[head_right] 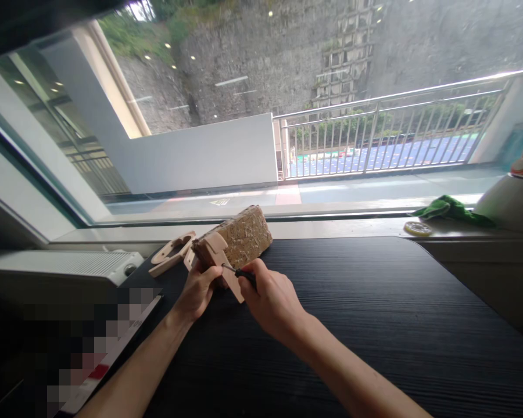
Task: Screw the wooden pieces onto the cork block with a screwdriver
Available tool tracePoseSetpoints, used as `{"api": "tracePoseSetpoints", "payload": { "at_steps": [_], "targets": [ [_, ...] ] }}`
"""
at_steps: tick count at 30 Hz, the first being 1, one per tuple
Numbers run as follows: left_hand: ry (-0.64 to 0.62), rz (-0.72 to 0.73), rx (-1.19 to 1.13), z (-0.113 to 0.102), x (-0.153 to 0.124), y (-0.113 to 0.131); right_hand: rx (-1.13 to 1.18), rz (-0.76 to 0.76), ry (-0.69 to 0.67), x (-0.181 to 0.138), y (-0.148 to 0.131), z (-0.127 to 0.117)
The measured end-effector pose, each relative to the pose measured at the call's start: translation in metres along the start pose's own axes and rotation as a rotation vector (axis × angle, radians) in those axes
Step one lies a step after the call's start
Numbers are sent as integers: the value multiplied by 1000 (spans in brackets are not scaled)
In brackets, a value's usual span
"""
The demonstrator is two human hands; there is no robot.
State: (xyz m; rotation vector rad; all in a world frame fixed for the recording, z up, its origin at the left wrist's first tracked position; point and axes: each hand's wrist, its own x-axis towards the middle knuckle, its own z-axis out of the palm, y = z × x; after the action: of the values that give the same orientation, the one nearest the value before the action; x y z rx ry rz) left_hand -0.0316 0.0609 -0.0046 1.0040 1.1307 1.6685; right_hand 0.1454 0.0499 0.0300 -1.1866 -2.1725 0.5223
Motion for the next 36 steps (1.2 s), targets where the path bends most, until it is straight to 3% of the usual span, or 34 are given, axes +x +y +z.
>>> {"api": "tracePoseSetpoints", "payload": {
  "at_steps": [7,12,16,23,26,29,36],
  "targets": [
    [-73,-21,-17,-1,0,0,-386,-302,11,-3,-7,-6],
    [-50,-12,-18,0,1,0,-480,-430,55,-2,-4,-3],
    [-29,-5,-19,0,1,0,-349,-349,21,-1,-2,-1],
    [-21,-11,-4,-2,2,-4,160,-2,50,-1,7,11],
    [-5,3,7,-1,2,-5,221,66,53,-1,5,12],
    [6,6,18,0,1,-5,23,11,42,-1,-3,4],
    [-10,12,13,0,1,-5,-473,-359,107,-4,-7,-3]
  ]
}}
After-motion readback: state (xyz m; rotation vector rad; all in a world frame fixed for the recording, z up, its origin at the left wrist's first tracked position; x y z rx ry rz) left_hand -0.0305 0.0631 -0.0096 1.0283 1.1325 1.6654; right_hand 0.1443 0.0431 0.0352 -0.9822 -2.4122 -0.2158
